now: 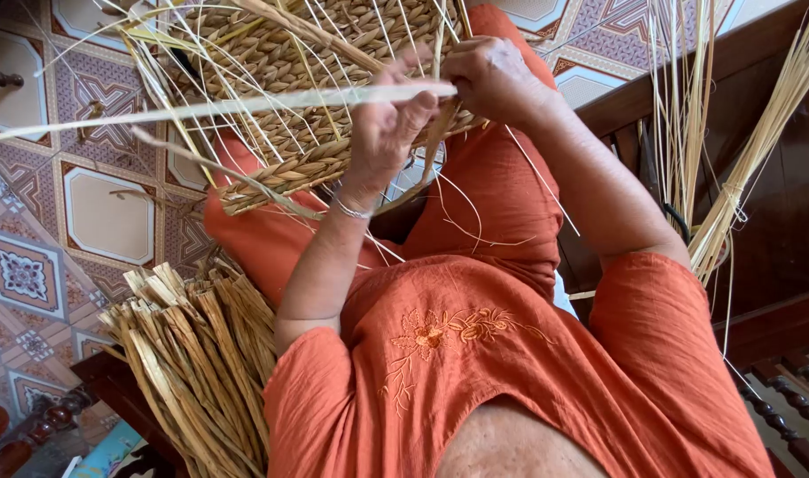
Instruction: The person weaves a basket by threading and wrapping dried plant fibers around the frame by hand.
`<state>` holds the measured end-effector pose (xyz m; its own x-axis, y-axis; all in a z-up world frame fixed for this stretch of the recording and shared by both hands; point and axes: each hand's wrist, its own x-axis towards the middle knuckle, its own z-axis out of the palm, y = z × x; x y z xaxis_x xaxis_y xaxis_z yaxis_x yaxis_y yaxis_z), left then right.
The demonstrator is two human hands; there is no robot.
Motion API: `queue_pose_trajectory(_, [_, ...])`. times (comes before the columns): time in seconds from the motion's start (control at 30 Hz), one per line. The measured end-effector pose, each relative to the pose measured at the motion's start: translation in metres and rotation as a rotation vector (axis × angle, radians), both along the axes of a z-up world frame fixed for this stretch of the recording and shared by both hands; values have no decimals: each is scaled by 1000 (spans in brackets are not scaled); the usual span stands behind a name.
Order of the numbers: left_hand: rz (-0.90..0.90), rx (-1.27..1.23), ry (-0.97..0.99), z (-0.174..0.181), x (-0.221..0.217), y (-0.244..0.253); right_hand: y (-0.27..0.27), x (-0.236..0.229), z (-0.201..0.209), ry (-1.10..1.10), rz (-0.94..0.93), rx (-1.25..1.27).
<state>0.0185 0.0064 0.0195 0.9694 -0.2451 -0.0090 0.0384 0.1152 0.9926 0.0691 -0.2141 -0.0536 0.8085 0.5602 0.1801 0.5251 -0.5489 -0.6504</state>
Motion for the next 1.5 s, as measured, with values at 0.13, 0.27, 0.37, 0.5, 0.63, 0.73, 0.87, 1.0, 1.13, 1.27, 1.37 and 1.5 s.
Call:
queue_pose_trajectory(0.13, [41, 750, -590, -16, 33, 25, -2, 0, 40, 58, 111, 26])
queue_pose_trajectory(0.27, [74, 1193, -824, -51, 25, 37, 6, -9, 14, -28, -26, -12])
queue_pose_trajectory(0.37, [39, 1226, -900, -67, -5, 43, 4, -15, -11, 78, -215, -73])
queue_pose_trajectory(0.5, [-140, 1256, -729, -72, -45, 44, 6, -20, -19, 71, -333, 153])
queue_pose_trajectory(0.63, [-78, 1197, -640, -80, -61, 50, 11, -24, -18, 29, -435, 208])
queue_pose_trajectory(0.73, [-204, 1302, -169, -73, -55, 70, 9, -23, -24, -41, -417, 197])
queue_pose_trajectory(0.87, [-162, 1471, -79, -22, -69, 67, 32, -22, 29, -345, -402, 153])
queue_pose_trajectory(1.0, [-19, 1308, -736, -20, -87, 56, 27, -19, 6, -197, -133, 20])
queue_pose_trajectory(1.13, [-54, 1389, -560, -55, -84, 95, 9, -14, 55, 43, 131, 80])
queue_pose_trajectory(1.27, [286, 1393, -599, -2, -48, 110, 16, -15, 54, 28, 186, 85])
queue_pose_trajectory(1.37, [699, 1465, -1018, 22, -28, 74, 15, -14, 35, 78, 20, 42])
queue_pose_trajectory(1.5, [71, 1062, -800, -68, 1, 30, 13, -19, 40, 290, -86, 49])
